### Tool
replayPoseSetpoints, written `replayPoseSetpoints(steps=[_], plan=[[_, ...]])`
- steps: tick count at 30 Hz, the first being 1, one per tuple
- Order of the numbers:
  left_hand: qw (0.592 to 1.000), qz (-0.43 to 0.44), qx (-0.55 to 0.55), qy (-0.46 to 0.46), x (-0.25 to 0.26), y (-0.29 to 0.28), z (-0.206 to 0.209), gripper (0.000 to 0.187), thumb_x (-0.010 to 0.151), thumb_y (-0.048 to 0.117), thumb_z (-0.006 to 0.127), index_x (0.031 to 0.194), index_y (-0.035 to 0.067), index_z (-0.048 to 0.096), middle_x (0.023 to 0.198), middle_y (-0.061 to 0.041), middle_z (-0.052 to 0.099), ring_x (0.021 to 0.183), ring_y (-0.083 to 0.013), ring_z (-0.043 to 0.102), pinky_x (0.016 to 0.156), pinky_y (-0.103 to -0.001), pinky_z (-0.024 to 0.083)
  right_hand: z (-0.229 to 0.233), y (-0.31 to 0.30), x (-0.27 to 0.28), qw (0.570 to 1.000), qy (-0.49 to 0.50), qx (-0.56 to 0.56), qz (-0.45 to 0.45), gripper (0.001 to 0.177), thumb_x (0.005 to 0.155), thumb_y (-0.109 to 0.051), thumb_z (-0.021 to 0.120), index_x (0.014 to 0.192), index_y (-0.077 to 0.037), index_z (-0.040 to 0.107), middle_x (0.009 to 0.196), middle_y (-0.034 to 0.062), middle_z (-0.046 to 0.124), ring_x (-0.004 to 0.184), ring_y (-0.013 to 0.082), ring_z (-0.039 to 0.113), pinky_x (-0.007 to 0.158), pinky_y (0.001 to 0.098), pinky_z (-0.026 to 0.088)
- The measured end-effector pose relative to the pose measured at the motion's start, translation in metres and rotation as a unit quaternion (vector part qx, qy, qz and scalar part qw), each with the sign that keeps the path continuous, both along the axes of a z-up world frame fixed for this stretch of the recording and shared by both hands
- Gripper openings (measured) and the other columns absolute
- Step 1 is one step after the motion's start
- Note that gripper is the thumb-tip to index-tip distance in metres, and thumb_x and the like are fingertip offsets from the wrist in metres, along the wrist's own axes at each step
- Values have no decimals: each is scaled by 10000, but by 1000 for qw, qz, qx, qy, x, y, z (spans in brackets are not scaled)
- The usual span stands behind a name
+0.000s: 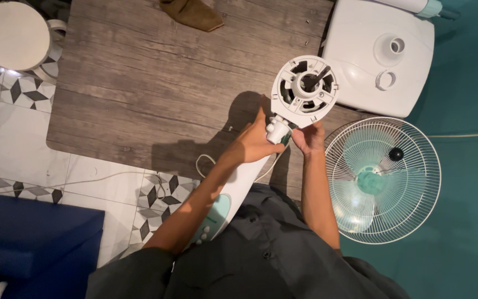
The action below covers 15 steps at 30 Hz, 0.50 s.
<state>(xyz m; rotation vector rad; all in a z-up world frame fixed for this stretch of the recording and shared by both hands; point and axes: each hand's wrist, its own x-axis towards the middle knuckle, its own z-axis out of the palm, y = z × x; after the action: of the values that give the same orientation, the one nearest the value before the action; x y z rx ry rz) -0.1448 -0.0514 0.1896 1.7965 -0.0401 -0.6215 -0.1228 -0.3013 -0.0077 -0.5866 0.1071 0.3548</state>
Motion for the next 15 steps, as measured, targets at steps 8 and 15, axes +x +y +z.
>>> replayPoseSetpoints(steps=[8, 15], plan=[[1000, 3, 30, 7, -7, 1, 3, 1392, 653, 265, 829, 1604, 62, -166, 1175, -255, 703, 1082, -395, 717, 973, -397, 546, 23, 8, 2, 998, -39, 52, 17, 937, 756, -485, 869, 1507, -65, 498, 1522, 116, 563, 1429, 300, 523, 1254, 526, 377], [998, 18, -58, -30, 2, 6, -27, 1162, 674, 192, 885, 1534, -10, 130, 1185, -238, 677, 1042, -335, 702, 882, -400, 566, 71, 9, 6, 994, -23, -104, 7, 955, 800, -470, 849, 1543, -84, 391, 1521, 114, 504, 1420, 307, 483, 1174, 514, 405]])
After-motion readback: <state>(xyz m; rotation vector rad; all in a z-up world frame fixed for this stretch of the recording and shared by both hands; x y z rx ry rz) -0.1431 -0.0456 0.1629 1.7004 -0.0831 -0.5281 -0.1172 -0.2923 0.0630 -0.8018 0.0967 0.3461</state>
